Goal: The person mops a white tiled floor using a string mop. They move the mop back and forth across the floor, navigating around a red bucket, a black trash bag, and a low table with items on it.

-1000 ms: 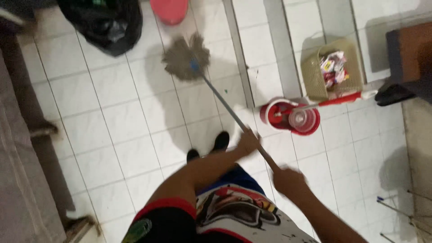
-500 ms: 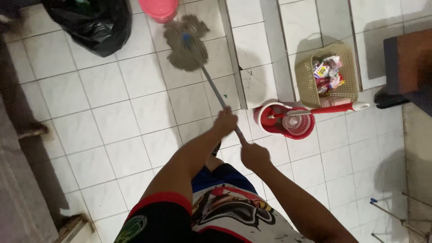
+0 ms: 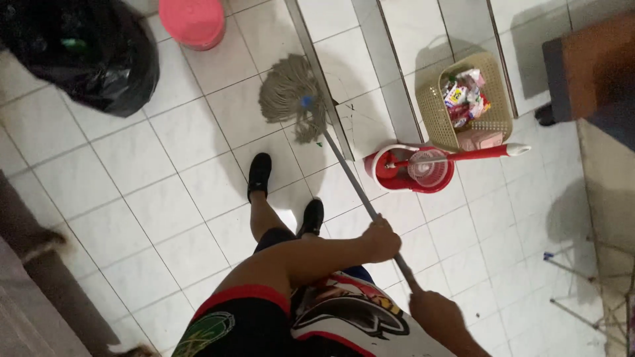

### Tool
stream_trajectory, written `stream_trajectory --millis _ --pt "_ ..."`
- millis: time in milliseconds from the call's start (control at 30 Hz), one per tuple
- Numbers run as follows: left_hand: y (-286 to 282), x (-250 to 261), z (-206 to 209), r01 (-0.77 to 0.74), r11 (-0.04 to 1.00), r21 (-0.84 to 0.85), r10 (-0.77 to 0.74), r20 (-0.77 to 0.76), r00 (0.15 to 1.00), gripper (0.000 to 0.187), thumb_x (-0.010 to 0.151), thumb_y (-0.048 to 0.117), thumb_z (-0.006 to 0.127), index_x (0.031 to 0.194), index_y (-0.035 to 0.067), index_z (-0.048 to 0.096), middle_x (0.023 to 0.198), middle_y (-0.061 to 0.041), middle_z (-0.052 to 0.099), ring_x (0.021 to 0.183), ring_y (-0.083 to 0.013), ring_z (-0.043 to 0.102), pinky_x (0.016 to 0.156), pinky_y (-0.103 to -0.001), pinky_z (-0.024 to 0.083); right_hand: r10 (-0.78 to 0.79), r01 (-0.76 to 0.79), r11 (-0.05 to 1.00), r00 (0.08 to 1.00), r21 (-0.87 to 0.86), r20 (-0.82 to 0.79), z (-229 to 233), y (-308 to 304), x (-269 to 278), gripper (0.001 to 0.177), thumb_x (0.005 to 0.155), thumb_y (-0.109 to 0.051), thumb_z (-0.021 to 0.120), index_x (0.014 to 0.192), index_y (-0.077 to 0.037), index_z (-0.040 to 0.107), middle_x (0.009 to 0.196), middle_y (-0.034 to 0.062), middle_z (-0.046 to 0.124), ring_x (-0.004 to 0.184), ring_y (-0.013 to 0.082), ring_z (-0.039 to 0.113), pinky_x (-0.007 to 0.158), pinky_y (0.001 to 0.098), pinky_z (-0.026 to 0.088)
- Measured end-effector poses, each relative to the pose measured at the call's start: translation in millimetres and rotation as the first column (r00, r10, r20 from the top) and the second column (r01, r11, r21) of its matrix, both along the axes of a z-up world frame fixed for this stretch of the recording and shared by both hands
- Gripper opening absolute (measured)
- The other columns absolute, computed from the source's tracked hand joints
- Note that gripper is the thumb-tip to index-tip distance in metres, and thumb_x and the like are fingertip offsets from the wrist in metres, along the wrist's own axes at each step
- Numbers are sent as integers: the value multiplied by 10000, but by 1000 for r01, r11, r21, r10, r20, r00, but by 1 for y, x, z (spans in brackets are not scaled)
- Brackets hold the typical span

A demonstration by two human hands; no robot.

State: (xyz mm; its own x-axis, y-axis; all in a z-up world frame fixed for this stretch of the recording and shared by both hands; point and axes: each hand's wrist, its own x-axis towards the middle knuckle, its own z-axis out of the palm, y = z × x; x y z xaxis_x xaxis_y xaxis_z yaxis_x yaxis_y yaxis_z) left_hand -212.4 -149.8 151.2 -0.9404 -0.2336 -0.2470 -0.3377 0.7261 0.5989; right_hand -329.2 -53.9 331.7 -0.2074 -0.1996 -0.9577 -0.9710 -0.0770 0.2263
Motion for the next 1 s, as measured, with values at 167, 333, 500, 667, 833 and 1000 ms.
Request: stream_trajectory --millis 167,333,500,667,833,1000 --pt "-54 59 -95 -128 990 52 130 -41 991 373 896 154 625 1108 -152 603 1308 -615 346 1095 -736 416 929 -762 348 -125 142 972 987 -188 96 -36 -67 85 817 1031 -338 424 1657 -246 -92 726 3 694 525 139 617 447 319 464" --pt "-188 128 -129 -260 963 75 257 43 965 289 905 168 633 1099 -39 687 1383 -505 363 1275 -748 338 1021 -779 365 -67 156 855 979 -495 193 -77 -178 159 849 945 -273 478 1669 -277 34 690 106 706 517 289 660 435 446 488" --pt "-290 163 -63 -342 935 96 299 307 904 169 914 212 695 929 44 705 1620 -350 248 1489 -567 227 1171 -621 346 -109 173 874 980 -454 165 -84 -266 190 612 1067 -317 401 1634 -175 220 635 23 658 419 139 545 364 275 363" --pt "-166 106 -185 -371 920 124 370 35 929 456 964 294 613 1151 -109 508 1436 -466 365 1272 -559 413 1030 -566 405 -174 201 898 979 -392 104 -48 -196 170 707 1060 -349 422 1661 -275 58 650 -15 628 444 92 532 361 255 394" --pt "-107 103 -13 48 996 76 -33 -187 982 303 924 233 636 1072 -29 669 1098 -498 565 1137 -707 493 858 -855 351 -318 344 930 929 127 -187 91 -187 186 619 1108 -397 246 1633 -283 -62 851 -92 728 695 21 673 640 246 591" --pt "-148 135 62 320 921 223 -322 -27 946 136 925 144 639 935 55 742 849 -220 709 829 -367 656 988 -845 306 -408 439 888 890 138 -204 66 -155 188 731 1071 -393 383 1628 -428 -88 932 -104 794 716 -5 739 758 169 651"
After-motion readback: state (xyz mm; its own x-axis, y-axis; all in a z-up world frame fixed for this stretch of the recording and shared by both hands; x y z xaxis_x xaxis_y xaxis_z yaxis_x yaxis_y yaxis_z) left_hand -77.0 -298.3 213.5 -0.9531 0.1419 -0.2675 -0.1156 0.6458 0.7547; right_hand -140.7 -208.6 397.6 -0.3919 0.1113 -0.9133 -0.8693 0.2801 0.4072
